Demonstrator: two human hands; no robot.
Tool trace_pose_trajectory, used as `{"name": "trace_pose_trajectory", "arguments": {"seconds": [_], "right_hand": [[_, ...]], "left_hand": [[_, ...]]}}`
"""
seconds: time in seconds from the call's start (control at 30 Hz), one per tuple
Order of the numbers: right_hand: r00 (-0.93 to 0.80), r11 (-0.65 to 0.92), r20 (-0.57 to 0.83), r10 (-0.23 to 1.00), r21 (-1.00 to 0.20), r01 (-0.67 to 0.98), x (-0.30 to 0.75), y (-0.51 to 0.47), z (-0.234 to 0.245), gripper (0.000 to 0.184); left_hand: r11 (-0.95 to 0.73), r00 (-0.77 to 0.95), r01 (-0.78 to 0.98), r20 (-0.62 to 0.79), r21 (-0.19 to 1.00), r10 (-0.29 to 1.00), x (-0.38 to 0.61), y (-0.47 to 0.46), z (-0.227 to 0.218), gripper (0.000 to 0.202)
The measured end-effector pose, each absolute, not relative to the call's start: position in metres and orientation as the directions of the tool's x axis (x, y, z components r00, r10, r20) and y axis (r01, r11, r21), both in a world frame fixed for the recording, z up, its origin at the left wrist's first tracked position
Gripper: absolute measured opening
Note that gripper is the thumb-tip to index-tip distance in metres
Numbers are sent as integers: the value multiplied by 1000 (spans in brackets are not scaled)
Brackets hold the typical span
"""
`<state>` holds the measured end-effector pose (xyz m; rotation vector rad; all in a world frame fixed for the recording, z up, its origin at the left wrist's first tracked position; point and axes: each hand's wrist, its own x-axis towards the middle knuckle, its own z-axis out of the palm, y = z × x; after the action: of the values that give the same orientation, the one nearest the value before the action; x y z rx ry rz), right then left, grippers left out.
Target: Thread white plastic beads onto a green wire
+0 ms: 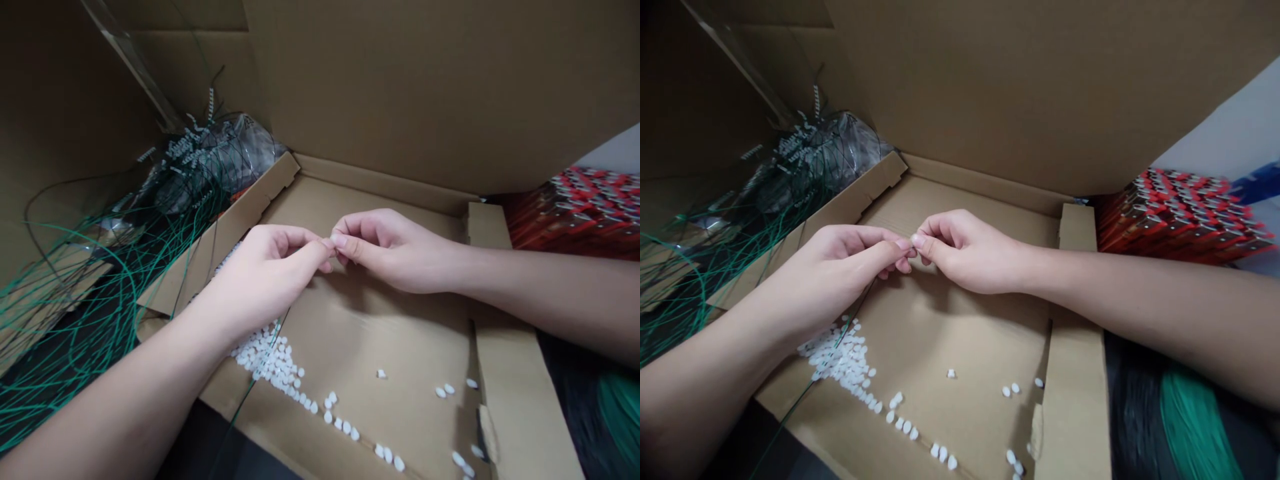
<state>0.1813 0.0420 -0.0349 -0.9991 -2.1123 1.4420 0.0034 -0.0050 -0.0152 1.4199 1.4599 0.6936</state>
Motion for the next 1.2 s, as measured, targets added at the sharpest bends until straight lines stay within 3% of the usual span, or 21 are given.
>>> {"name": "trace_pose_trajectory", "arguments": {"seconds": [0.37, 0.53, 0.9, 1.2], "right_hand": [[-647, 285, -79, 758, -853, 438, 187, 51, -29, 22], [-605, 348, -35, 795, -792, 502, 193, 62, -30, 23], [-559, 390, -6, 829, -710, 586, 192, 62, -32, 22], [-446, 367, 38, 894, -632, 683, 192, 69, -35, 22]], "left_hand": [[197, 64, 503, -263, 842, 963, 1, -5, -4, 19], [202, 155, 554, -338, 808, 928, -3, -12, 3, 16], [245, 104, 496, -337, 833, 936, -4, -13, 5, 12], [305, 274, 454, -458, 837, 846, -5, -19, 5, 17]]}}
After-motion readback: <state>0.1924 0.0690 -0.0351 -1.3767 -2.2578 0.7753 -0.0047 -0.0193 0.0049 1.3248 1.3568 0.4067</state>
